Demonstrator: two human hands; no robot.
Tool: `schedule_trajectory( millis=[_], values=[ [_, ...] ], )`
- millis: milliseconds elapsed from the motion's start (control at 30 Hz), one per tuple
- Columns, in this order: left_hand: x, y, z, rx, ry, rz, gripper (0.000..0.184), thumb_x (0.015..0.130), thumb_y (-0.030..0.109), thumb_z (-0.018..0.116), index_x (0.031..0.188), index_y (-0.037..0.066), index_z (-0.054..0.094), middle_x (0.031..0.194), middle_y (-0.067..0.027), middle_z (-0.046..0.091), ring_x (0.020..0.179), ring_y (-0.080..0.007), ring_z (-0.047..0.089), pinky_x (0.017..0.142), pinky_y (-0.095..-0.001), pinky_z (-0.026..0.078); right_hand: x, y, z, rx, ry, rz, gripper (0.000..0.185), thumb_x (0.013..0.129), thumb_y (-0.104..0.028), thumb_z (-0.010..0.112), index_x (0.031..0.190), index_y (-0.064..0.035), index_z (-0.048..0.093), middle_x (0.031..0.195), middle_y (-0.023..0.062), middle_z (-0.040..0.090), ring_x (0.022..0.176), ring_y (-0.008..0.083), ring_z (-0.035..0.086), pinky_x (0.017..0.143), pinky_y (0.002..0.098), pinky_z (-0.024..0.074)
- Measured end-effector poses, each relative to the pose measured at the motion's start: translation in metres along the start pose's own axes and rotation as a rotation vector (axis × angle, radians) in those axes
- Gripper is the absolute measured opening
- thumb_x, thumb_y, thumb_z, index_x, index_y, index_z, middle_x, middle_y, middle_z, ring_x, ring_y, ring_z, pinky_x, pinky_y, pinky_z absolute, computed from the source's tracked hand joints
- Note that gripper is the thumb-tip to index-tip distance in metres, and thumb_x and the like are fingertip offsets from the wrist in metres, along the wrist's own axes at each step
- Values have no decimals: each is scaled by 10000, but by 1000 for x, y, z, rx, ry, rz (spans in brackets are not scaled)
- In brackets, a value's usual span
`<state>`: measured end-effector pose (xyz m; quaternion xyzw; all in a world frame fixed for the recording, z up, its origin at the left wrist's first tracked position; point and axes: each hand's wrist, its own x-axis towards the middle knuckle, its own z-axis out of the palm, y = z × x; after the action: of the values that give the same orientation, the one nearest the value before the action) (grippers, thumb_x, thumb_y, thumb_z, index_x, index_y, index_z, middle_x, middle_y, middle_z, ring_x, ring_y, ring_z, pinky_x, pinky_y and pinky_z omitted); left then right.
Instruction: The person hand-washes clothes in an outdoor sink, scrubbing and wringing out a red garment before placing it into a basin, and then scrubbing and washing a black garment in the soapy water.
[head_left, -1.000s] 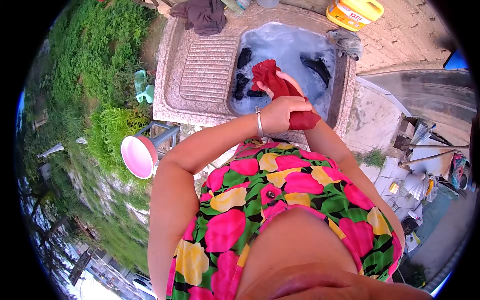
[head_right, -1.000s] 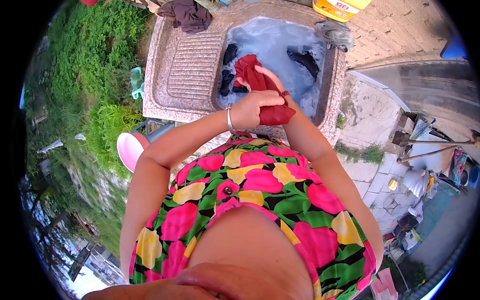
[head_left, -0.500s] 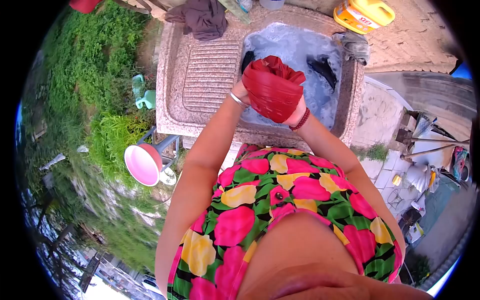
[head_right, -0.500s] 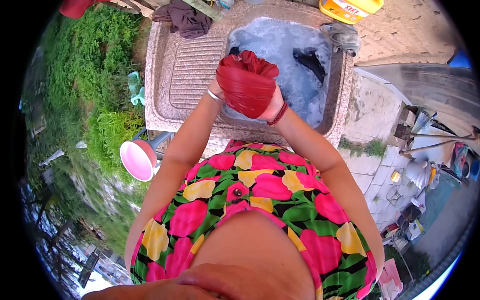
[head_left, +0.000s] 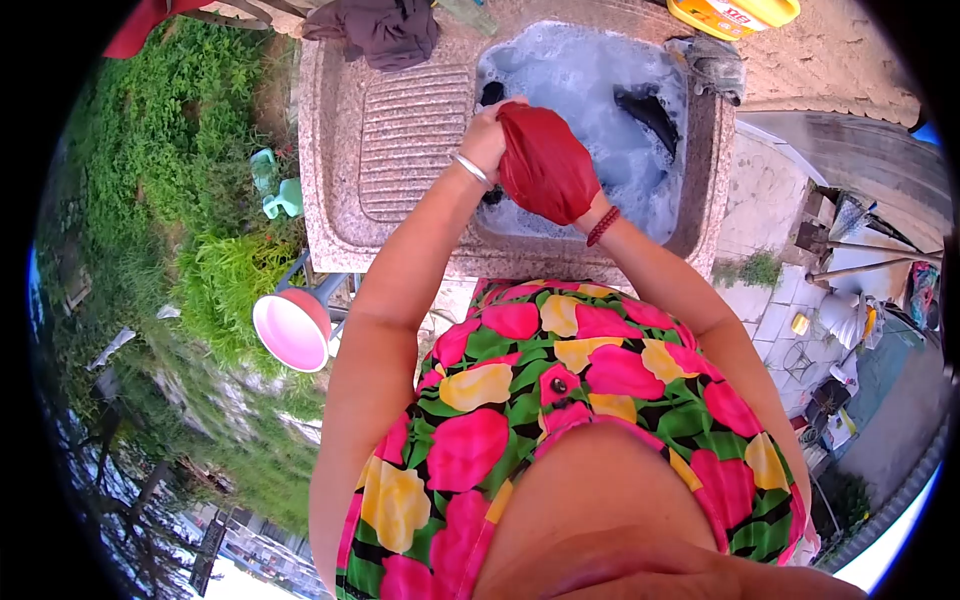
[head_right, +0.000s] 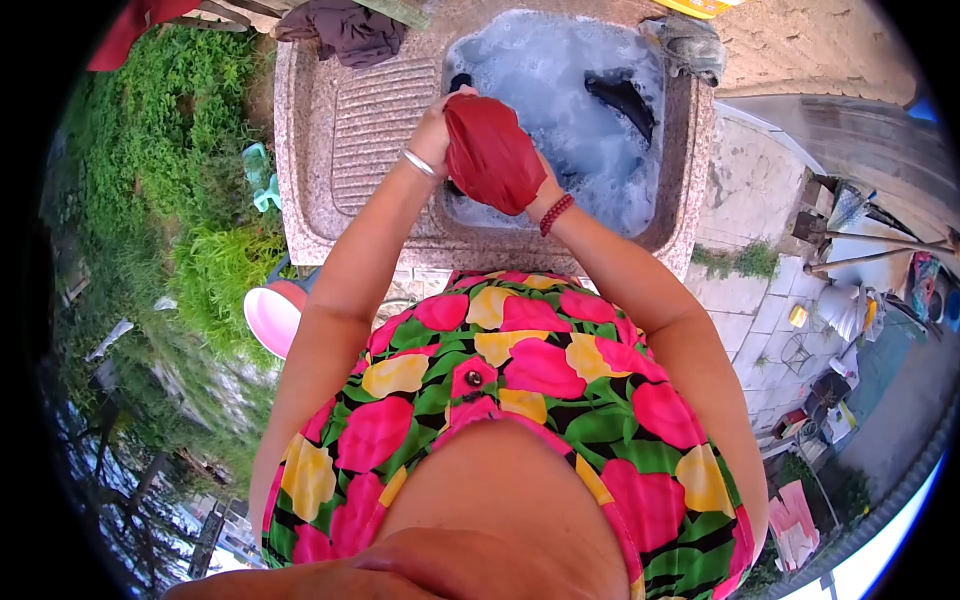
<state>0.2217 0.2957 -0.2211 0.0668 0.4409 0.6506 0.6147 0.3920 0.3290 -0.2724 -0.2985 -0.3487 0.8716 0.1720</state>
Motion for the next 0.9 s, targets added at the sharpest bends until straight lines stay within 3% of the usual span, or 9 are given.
schedule_trajectory(
  millis=[67,133,200,300,400,533,733,867,900],
  values=[
    [5,-5,0,218,126,15,177,823,37,619,997,27,653,881,-74,659,788,-157,620,724,-294,511,13,8,-10,-677,-98,-369,332,949,-166,517,1250,-25,525,1226,94,599,1109,182,581,954,335,474],
    [10,-14,-1,399,240,31,194,824,23,579,1006,12,646,886,-88,663,787,-179,628,708,-301,512,31,24,-24,-50,-122,-164,314,948,-163,514,1229,-26,540,1198,102,612,1092,183,588,942,335,477],
    [35,-47,-37,529,348,42,256,805,24,536,1025,-11,662,895,-101,671,797,-189,627,713,-313,507,48,52,-45,-64,-84,-100,298,946,-159,516,1212,-31,554,1178,103,622,1076,181,594,925,335,483],
    [42,-51,-51,597,436,1,311,777,25,509,1036,-16,678,911,-129,686,854,-231,640,755,-334,507,41,44,-40,-747,33,-166,276,935,-178,545,1185,-68,585,1176,86,628,1031,187,613,880,343,495],
    [20,-28,-30,255,411,0,348,761,26,537,1085,-32,650,935,-143,686,872,-256,642,791,-335,502,21,14,-16,151,200,162,318,929,-218,571,1220,-89,566,1200,73,620,1063,198,601,913,350,477],
    [28,-37,-45,544,468,359,385,773,53,561,1144,-35,618,1031,-152,674,943,-271,634,869,-302,475,-6,-53,0,551,-131,462,508,913,-443,557,1295,-111,511,1275,71,584,1128,218,582,952,395,464],
    [-12,-8,-7,948,101,267,696,709,228,704,1297,-38,443,1090,-239,630,1040,-331,618,921,-330,460,0,-72,36,348,237,380,480,950,-421,470,1305,-99,509,1295,110,569,1125,277,591,1000,438,451],
    [-63,21,27,1165,-76,199,942,719,205,751,1438,-44,197,1295,-205,509,1110,-239,566,915,-311,466,23,-36,-3,384,137,204,424,969,-276,434,1286,-1,491,1293,180,548,1146,311,573,1011,466,449],
    [-70,23,20,908,-132,73,993,709,234,771,1439,-58,164,1318,-214,481,1139,-243,541,934,-321,452,21,-37,-1,378,100,216,438,971,-287,423,1296,1,480,1301,186,538,1152,318,567,1012,470,447]
  ],
)
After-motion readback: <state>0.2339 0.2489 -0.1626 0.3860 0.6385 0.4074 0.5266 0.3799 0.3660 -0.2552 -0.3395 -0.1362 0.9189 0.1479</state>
